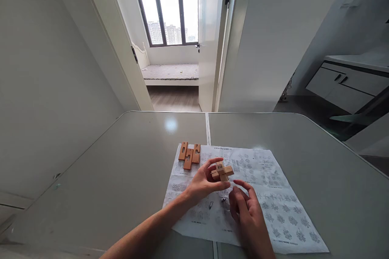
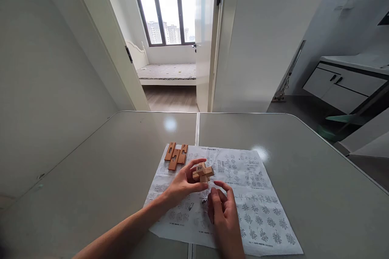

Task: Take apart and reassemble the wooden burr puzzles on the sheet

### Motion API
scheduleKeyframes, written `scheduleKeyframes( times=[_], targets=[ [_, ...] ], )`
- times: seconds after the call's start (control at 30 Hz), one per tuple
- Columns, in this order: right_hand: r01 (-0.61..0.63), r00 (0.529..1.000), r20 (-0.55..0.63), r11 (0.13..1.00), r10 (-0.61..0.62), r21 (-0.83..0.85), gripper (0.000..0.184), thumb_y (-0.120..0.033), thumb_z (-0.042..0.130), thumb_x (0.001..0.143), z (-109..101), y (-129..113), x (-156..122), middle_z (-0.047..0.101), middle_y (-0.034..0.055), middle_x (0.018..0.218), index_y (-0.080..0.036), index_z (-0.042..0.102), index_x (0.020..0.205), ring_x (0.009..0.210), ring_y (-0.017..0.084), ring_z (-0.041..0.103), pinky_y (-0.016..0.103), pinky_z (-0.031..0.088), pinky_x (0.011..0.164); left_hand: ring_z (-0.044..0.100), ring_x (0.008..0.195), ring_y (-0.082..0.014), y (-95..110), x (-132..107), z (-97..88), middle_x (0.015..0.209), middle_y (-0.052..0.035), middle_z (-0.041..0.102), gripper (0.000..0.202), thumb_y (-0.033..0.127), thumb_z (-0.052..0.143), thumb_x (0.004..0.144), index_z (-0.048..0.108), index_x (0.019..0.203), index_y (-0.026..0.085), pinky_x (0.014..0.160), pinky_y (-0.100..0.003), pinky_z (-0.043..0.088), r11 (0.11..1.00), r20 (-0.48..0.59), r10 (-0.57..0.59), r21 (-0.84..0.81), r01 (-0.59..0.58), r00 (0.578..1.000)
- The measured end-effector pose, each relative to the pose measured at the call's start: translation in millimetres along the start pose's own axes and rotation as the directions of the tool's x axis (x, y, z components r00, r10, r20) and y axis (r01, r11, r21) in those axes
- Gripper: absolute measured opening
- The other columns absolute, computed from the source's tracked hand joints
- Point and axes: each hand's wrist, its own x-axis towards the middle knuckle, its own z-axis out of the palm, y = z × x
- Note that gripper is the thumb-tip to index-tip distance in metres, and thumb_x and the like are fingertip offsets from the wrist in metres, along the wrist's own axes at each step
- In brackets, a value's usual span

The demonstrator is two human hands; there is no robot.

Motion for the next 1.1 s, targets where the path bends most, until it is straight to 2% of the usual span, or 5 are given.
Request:
scheduleKeyframes(
  times=[0.23, 0.5, 0.8, 0.97, 1.1],
  targets=[
    [-0.008, 1.0, 0.022, 1.0, 0.007, 0.028, 0.055, -0.067, 0.07, 0.085, 2, -2, -1, 0.056, -0.0015, 0.075, -0.022, 0.063, 0.117, 0.067, 0.016, 0.052, 0.023, 0.05, 0.058, 0.07, 0.102, -0.0215, -3, 0, -1.1, 0.115, -0.0075, 0.07, 0.075, 0.021, 0.097, 0.062, 0.061, 0.128, 0.024, 0.088, -0.032, 0.054, 0.999, 0.052, 0.006, -0.043, -0.004, 0.999],
    [0.029, 0.999, 0.047, 0.997, -0.026, -0.065, 0.051, -0.068, 0.073, 0.082, 2, -10, -3, 0.061, 0.0006, 0.079, -0.023, 0.069, 0.106, 0.067, 0.016, 0.054, 0.023, 0.05, 0.058, 0.066, 0.122, -0.0295, 3, -4, -2.6, 0.136, -0.0149, 0.065, 0.07, 0.031, 0.088, 0.077, 0.058, 0.14, 0.025, 0.099, -0.038, 0.052, 0.997, 0.236, 0.038, 0.049, -0.052, 0.971],
    [0.105, 0.994, 0.036, 0.982, -0.1, -0.154, 0.055, -0.067, 0.074, 0.081, 1, -8, -1, 0.069, 0.0039, 0.086, -0.021, 0.067, 0.11, 0.065, 0.017, 0.057, 0.025, 0.047, 0.056, 0.067, 0.118, -0.0301, 0, -4, -1.4, 0.125, -0.0126, 0.07, 0.071, 0.053, 0.085, 0.077, 0.061, 0.136, 0.02, 0.098, -0.036, 0.051, 0.99, 0.195, 0.028, 0.13, -0.054, 0.98],
    [0.059, 0.993, 0.108, 0.99, -0.045, -0.128, 0.058, -0.068, 0.076, 0.078, 1, -12, -3, 0.075, 0.0075, 0.1, -0.023, 0.071, 0.113, 0.08, 0.023, 0.067, 0.03, 0.055, 0.07, 0.068, 0.115, -0.0324, 2, -4, -4.5, 0.121, -0.0129, 0.074, 0.067, 0.053, 0.086, 0.074, 0.069, 0.128, 0.017, 0.098, -0.038, 0.052, 0.979, 0.205, -0.015, 0.204, -0.027, 0.979],
    [-0.05, 0.98, 0.19, 0.996, 0.065, -0.08, 0.06, -0.071, 0.075, 0.076, -1, -10, -6, 0.072, 0.0074, 0.087, -0.02, 0.076, 0.107, 0.076, 0.023, 0.065, 0.028, 0.052, 0.062, 0.066, 0.121, -0.0365, 6, -5, -5.4, 0.128, -0.0191, 0.072, 0.071, 0.057, 0.087, 0.07, 0.07, 0.126, 0.016, 0.102, -0.044, 0.052, 0.994, 0.29, -0.022, 0.11, -0.011, 0.957]
  ],
)
